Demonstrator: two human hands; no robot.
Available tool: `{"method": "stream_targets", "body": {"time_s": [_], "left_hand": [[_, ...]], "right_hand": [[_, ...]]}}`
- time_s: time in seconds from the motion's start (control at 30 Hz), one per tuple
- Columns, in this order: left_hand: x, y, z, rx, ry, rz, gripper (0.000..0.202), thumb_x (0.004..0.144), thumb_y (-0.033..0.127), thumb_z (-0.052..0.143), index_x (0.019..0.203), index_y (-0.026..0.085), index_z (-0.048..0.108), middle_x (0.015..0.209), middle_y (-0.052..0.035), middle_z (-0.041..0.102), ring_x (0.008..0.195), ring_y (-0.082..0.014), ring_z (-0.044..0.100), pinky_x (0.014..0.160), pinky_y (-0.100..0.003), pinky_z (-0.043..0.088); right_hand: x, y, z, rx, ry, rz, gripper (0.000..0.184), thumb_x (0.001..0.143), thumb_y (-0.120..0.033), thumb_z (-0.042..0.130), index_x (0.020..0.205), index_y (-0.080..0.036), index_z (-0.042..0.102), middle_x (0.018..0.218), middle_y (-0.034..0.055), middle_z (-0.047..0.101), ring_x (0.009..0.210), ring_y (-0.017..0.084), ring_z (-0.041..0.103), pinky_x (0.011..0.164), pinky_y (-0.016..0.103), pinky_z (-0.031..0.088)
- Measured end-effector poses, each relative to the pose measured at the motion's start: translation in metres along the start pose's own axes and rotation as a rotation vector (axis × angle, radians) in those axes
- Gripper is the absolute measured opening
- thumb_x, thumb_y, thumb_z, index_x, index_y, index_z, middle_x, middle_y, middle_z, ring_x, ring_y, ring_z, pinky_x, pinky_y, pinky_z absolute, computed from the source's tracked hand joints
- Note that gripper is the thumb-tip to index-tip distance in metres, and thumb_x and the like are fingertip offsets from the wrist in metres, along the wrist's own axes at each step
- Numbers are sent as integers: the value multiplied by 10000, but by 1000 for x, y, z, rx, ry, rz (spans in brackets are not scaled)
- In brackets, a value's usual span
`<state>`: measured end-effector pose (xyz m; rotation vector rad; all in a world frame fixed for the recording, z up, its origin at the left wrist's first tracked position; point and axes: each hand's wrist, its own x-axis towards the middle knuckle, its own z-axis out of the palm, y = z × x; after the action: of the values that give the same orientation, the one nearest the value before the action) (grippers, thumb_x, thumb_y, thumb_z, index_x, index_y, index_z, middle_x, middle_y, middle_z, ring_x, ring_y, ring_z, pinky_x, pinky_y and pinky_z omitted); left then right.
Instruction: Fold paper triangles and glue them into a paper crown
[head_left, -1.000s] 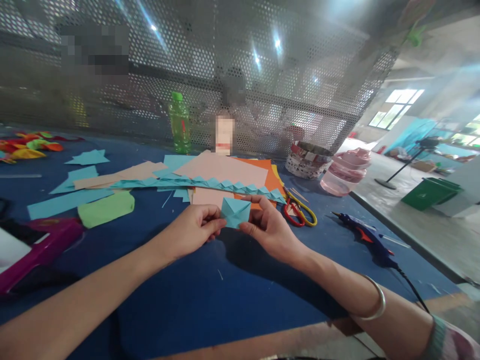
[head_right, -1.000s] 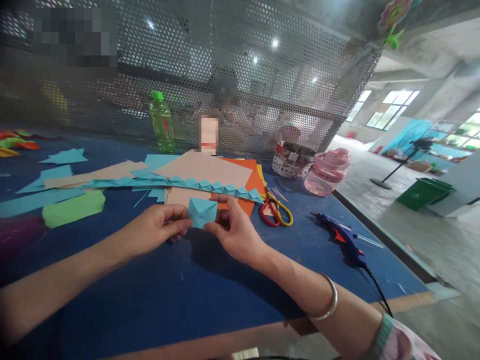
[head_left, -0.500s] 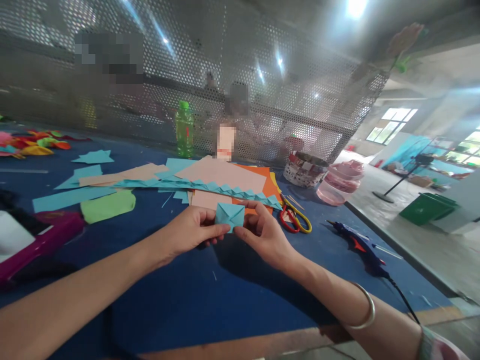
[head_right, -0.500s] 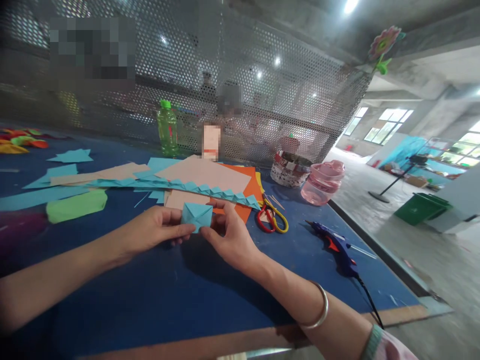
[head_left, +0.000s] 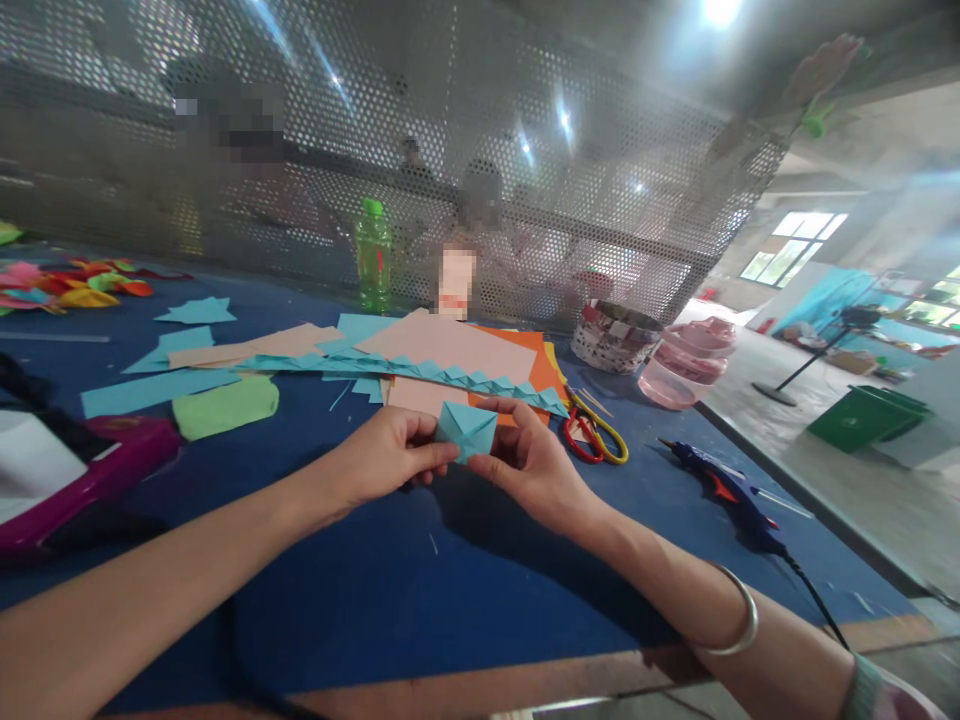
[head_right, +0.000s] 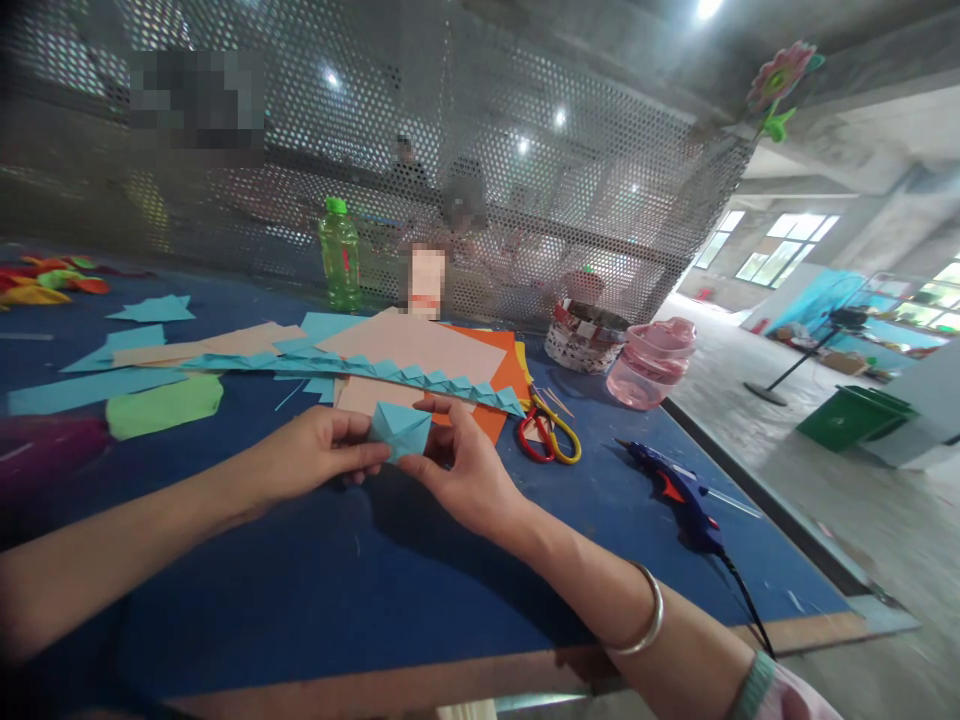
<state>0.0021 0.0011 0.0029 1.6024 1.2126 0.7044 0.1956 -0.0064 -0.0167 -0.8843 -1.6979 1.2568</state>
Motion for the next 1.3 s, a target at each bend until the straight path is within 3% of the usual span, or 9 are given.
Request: {"method": "stream_targets", "body": {"time_s": [0.17,0.33,0.43,0.57,0.7,0.83,1.07,1.3], "left_hand": [[2,2,-5,-26,58,-32,316,657,463,698,624,166,596,613,-5,626,531,-117,530,504,-235,382],[3,1,-6,-23,80,-47,328,700,475,647,618,163,588,606,-13,627,513,-112,521,488,-227,380],[3,1,-6,17,63,-55,341,723,479,616,606,159,611,608,-36,649,484,-108,509,464,-223,368],[0,5,-5,38,14,-102,332,732,454,602,588,156,636,580,-45,666,428,-102,489,421,-216,341],[-3,8,-4,32,-31,-171,330,746,404,584,537,152,622,528,-41,651,394,-93,473,390,-201,311],[-5,7,-6,82,-106,-203,334,755,388,579,523,152,627,489,-26,617,368,-80,415,377,-198,282],[-8,4,-13,302,-192,-158,399,753,443,588,449,188,544,427,4,542,339,-88,370,377,-218,235],[-7,5,-12,353,-257,-188,324,741,396,593,492,193,547,421,25,496,353,-95,371,368,-214,246]], "right_hand": [[1,5,-3,-105,12,10,478,858,-348,633,1253,-215,399,814,3,648,754,157,633,715,308,481],[1,5,-7,-321,257,-189,350,909,-357,567,1215,-224,464,1110,78,575,986,171,563,782,305,482],[1,-1,-8,-431,313,-270,205,928,-312,539,1114,-225,531,1009,59,594,924,168,563,782,312,474],[-1,-7,-7,-610,165,-373,71,922,-249,539,916,-213,600,881,43,606,833,168,566,768,319,467],[-2,-4,-6,-656,46,-318,123,923,-263,547,1014,-215,615,943,58,623,905,186,582,810,337,474],[-2,-1,-6,-639,-78,-243,125,932,-255,537,999,-207,630,937,46,649,873,166,599,799,320,469],[-3,-1,-4,-624,-153,-235,99,854,-283,672,909,-205,645,897,28,650,837,153,592,766,289,462],[-3,-3,-2,-601,-200,-288,78,815,-214,716,839,-196,644,878,22,661,863,152,591,807,289,462]]}}
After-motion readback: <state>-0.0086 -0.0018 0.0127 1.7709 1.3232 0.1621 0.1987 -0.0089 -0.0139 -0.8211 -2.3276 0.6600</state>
